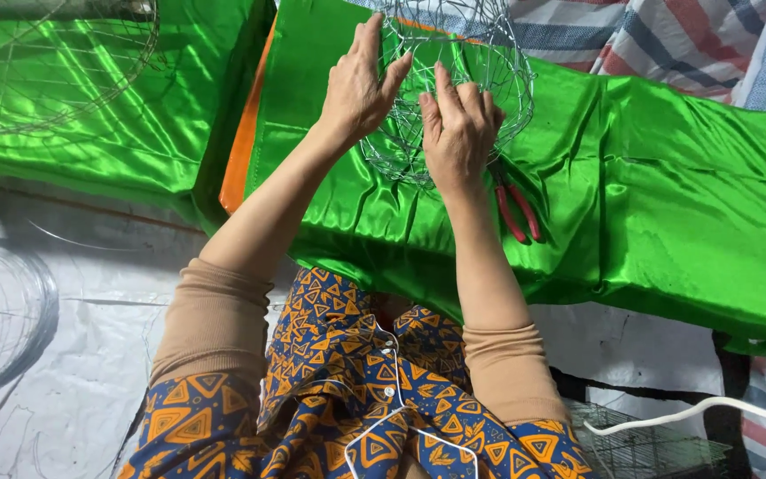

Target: Refining the shape of a circular wire mesh by manually bending and adjusting the wires.

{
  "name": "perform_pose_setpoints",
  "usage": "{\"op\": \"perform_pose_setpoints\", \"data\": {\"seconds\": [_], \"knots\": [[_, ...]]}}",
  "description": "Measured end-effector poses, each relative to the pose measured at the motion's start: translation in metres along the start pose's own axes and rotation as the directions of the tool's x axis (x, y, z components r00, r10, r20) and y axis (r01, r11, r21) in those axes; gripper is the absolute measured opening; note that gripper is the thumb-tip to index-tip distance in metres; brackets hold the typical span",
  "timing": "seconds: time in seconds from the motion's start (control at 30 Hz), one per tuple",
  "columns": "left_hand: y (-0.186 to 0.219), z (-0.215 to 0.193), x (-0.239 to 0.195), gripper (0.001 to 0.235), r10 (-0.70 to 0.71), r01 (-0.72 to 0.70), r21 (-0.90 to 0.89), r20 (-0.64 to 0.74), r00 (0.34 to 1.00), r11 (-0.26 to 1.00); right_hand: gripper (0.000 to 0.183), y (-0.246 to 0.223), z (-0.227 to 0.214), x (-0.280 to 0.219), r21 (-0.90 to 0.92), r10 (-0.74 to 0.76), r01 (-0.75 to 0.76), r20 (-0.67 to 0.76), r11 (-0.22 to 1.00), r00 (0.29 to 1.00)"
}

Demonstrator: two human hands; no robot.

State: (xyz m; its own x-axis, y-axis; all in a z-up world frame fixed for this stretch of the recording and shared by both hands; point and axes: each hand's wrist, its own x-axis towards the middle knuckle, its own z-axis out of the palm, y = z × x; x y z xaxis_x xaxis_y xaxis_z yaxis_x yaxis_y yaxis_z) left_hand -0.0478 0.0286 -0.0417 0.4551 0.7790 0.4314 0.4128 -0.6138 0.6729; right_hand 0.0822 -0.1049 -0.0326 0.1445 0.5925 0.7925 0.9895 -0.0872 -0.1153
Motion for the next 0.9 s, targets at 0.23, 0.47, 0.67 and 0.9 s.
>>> {"op": "perform_pose_setpoints", "data": {"seconds": [0.23,0.47,0.67,0.9], "knots": [[0.011,-0.009,-0.01,0.086,0.01,-0.003,-0.123,0.056,0.998,0.992,0.043,-0.001,0.004,-0.003,-0.025,0.003,-0.004,-0.061,1.0,0.998],[0.015,0.004,0.007,0.1,0.147,-0.17,-0.141,-0.161,0.976,0.975,0.043,-0.014,-0.006,0.001,-0.012,-0.001,0.0,-0.087,1.0,0.996],[0.026,-0.005,0.002,0.089,0.148,-0.177,-0.146,-0.191,0.97,0.973,0.038,-0.006,0.0,-0.004,0.037,-0.027,0.032,-0.125,0.999,0.992],[0.026,0.01,0.003,0.092,0.057,-0.08,-0.086,-0.247,0.967,0.993,0.033,-0.017,-0.016,0.001,0.039,-0.075,0.084,-0.184,0.996,0.98]]}}
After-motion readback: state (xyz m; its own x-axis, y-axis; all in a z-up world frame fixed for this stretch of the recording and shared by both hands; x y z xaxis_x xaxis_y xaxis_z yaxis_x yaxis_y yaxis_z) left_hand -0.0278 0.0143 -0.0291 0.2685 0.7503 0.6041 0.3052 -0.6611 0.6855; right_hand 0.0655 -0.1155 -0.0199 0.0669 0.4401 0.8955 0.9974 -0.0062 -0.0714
